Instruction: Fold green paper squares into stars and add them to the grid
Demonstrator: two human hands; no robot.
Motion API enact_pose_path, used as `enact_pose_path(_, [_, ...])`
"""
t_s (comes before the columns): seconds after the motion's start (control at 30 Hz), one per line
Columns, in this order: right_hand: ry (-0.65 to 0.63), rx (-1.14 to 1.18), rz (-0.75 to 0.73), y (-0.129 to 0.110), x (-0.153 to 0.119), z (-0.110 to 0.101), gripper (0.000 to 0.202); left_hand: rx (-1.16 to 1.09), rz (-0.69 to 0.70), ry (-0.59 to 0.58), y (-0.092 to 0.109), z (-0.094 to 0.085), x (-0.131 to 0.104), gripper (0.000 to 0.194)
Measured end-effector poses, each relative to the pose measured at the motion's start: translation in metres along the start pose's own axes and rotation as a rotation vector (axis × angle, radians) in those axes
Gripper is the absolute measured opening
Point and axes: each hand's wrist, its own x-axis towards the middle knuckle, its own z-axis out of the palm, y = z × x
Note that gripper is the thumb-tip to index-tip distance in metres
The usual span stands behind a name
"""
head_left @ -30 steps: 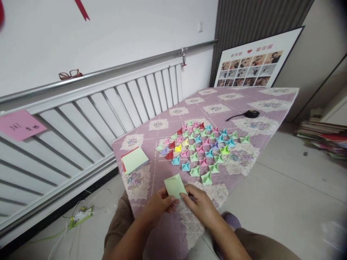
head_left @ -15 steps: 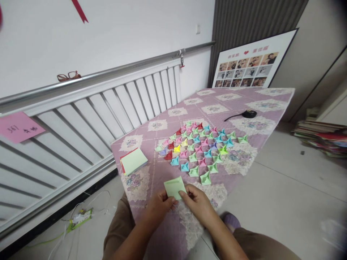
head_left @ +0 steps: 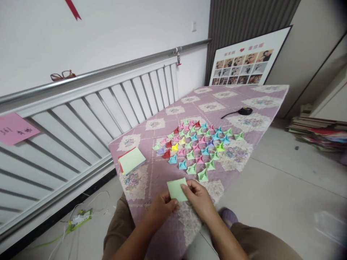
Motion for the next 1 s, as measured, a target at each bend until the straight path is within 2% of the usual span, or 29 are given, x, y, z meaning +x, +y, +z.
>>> enact_pose_path(0.27, [0.076, 0.049, 0.013, 0.004, 0.001, 0.001, 0.034, -0.015, -0.064, 0.011, 0.0, 0.004, -0.002, 0.019])
enact_pose_path(0.4, [0.098, 0.201, 0.056, 0.007, 0.003, 0.002, 0.035, -0.002, -0.056, 0.006, -0.001, 0.004, -0.001, 0.015])
enact_pose_path(0.53, [0.011, 0.307, 0.168, -0.001, 0.002, 0.003, 0.051, 0.058, -0.039, 0.009, -0.004, 0.003, 0.0, 0.012])
enact_pose_path(0.67, [-0.091, 0.253, 0.235, -0.01, -0.002, 0.002, 0.037, 0.072, -0.014, 0.003, -0.004, 0.003, 0.0, 0.011])
enact_pose_path(0.87, [-0.061, 0.199, 0.257, -0.008, -0.003, 0.002, 0.037, 0.04, -0.01, -0.006, -0.003, 0.004, -0.001, 0.012])
enact_pose_path(1.0, [-0.071, 0.185, 0.24, -0.005, -0.002, 0.001, 0.036, -0.034, 0.054, -0.049, -0.006, 0.001, 0.001, 0.022])
